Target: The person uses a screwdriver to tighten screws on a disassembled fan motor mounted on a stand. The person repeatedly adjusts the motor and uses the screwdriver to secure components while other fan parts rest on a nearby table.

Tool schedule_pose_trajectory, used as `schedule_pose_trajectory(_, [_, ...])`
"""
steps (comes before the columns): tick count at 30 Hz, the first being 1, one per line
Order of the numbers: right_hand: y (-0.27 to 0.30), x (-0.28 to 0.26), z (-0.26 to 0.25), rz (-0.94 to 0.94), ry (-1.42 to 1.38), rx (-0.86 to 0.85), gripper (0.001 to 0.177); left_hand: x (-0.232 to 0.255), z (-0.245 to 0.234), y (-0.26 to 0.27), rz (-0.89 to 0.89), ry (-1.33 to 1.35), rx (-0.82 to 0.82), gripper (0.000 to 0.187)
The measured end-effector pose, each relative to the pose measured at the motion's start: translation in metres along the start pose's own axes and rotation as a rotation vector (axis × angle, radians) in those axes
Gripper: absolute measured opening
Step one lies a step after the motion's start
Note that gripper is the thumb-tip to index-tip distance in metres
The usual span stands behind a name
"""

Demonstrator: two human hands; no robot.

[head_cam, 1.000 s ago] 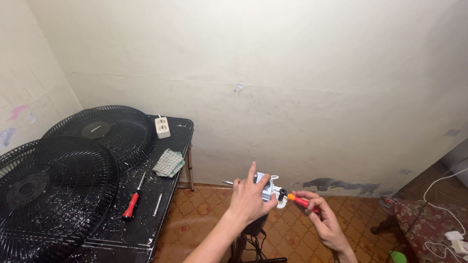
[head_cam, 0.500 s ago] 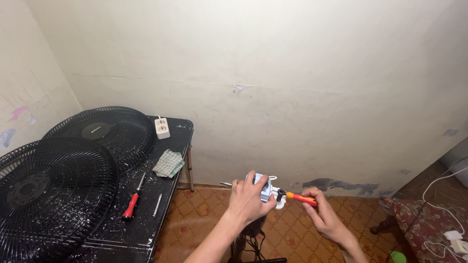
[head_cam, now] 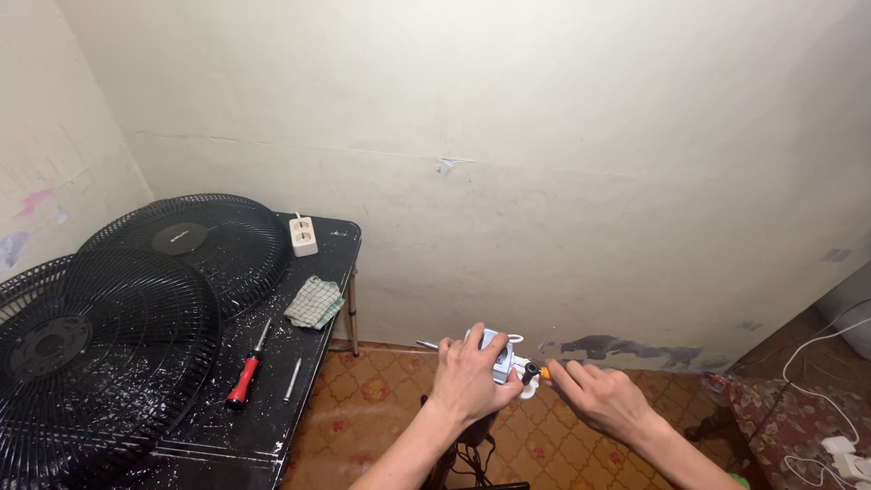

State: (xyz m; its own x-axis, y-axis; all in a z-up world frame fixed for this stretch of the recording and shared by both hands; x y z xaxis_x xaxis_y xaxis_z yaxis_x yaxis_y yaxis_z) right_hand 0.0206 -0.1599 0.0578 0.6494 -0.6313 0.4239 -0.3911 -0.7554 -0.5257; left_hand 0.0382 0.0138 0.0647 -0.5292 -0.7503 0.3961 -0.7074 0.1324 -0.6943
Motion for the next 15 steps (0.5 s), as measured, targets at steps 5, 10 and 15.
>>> schedule_pose_trajectory(5, [0.002, 0.021, 0.022, 0.464, -0.614, -0.144, 0.021, -0.001, 0.001, 0.0, -0.02, -0.004, -0.03, 0.053])
schedule_pose_trajectory(10, [-0.006, 0.016, 0.011, 0.429, -0.6, -0.132, 0.023, -0.003, 0.002, 0.001, 0.017, -0.009, -0.029, 0.057])
schedule_pose_trajectory(15, [-0.001, 0.004, 0.023, 0.383, -0.385, -0.365, 0.053, -0.005, 0.001, 0.002, 0.036, 0.035, -0.01, 0.06])
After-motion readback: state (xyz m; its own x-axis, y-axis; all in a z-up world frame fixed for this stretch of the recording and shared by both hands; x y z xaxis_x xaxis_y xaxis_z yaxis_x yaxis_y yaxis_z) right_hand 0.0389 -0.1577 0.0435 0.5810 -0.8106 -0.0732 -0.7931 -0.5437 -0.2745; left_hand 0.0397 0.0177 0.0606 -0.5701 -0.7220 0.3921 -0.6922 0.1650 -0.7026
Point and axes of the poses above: each hand's wrist, its own y-axis away from the middle knuckle, its own z-axis out of the palm, x = y × z, the point moved 8 cm from there along -y, towards the middle knuckle, and after that the axes turned 7 degrees about x, right-handed, at the moved point
